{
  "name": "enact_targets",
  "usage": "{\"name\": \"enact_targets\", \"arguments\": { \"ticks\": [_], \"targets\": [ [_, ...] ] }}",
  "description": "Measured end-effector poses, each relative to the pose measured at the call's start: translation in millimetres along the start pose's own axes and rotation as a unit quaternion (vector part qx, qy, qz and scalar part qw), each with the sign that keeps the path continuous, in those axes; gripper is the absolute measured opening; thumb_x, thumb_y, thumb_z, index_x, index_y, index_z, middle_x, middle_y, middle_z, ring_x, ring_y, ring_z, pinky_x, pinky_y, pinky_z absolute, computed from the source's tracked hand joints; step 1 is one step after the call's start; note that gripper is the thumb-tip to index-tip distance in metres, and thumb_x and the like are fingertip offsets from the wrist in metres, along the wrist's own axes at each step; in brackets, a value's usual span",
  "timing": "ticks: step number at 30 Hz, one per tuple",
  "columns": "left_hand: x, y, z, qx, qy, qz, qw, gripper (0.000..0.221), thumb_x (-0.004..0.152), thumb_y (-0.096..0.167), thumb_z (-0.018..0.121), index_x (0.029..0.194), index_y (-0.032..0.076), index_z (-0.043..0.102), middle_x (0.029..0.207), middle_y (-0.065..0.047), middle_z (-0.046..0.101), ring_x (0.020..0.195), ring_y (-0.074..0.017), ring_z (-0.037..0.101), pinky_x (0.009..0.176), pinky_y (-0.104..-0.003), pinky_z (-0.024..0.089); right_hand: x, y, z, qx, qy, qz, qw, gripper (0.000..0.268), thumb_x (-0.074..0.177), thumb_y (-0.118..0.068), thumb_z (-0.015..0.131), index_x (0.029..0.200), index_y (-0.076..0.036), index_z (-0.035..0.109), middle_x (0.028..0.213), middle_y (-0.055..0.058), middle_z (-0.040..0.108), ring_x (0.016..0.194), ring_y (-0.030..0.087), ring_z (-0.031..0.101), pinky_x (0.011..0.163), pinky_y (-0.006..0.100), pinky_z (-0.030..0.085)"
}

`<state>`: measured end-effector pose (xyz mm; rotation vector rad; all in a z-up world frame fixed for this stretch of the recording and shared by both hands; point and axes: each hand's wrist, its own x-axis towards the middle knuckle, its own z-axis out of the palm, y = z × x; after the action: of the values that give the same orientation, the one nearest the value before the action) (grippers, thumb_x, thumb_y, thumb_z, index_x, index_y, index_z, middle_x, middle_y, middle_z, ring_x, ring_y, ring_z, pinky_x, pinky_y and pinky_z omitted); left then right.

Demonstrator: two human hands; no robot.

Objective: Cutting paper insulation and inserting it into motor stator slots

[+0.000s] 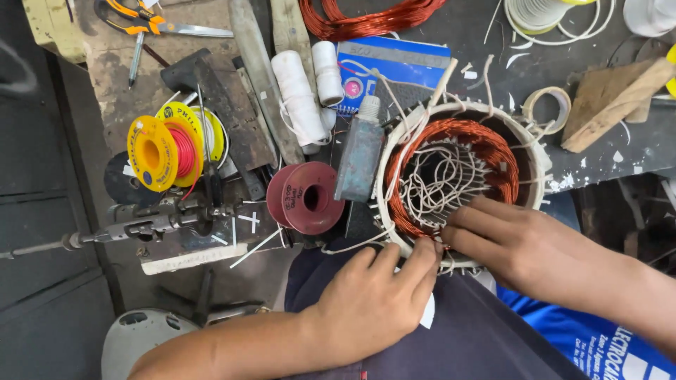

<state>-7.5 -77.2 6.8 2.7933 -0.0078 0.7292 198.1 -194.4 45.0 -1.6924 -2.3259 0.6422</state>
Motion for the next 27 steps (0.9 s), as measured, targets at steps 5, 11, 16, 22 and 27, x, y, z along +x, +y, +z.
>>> {"name": "enact_targets", "arguments": {
  "ticks": [5,11,16,22,27],
  "targets": [
    [3,5,9,-0.023,0.014,0.004,1.0,0.015,0.096,0.002,0.056,0.095,0.003,0.071,0.104,-0.013,0.066,0.069,-0.0198,0.053,0.054,-0.029,0.036,-12,10,11,-0.038,-0.019,-0.033,0.999,0.024,0.093,0.002,0.044,0.112,0.001,0.058,0.096,0.011,0.058,0.077,0.031,0.051,0.069,0.042,0.048],
    [6,11,11,-0.016,0.025,-0.01,0.999,0.016,0.095,0.002,0.056,0.084,0.008,0.066,0.104,-0.013,0.066,0.068,-0.0199,0.051,0.055,-0.03,0.035,-14,12,7,-0.042,-0.033,-0.046,0.997,0.023,0.1,-0.011,0.042,0.111,0.001,0.059,0.098,0.011,0.059,0.081,0.031,0.054,0.074,0.042,0.051],
    [2,11,11,-0.01,0.029,-0.012,0.999,0.016,0.094,0.002,0.056,0.084,0.008,0.067,0.106,-0.011,0.067,0.069,-0.0192,0.051,0.056,-0.03,0.035,-5,7,3,-0.031,-0.016,-0.047,0.998,0.024,0.099,-0.009,0.044,0.112,0.003,0.06,0.104,0.013,0.063,0.09,0.035,0.059,0.08,0.046,0.052],
    [3,14,12,0.062,0.007,-0.012,0.998,0.015,0.09,0.007,0.056,0.079,0.013,0.065,0.096,-0.008,0.061,0.066,-0.0185,0.048,0.053,-0.03,0.032,1,9,3,-0.049,-0.065,-0.002,0.997,0.016,0.084,0.004,0.055,0.092,-0.01,0.058,0.078,0.003,0.056,0.065,0.028,0.053,0.056,0.043,0.047],
    [-2,6,9,0.043,-0.004,0.012,0.999,0.021,0.092,0.008,0.057,0.106,0.006,0.072,0.104,-0.007,0.063,0.069,-0.019,0.053,0.053,-0.028,0.038,-7,9,3,0.028,0.04,-0.031,0.998,0.026,0.095,0.004,0.04,0.107,-0.001,0.062,0.087,0.008,0.061,0.071,0.03,0.056,0.063,0.04,0.049]
  ]
}}
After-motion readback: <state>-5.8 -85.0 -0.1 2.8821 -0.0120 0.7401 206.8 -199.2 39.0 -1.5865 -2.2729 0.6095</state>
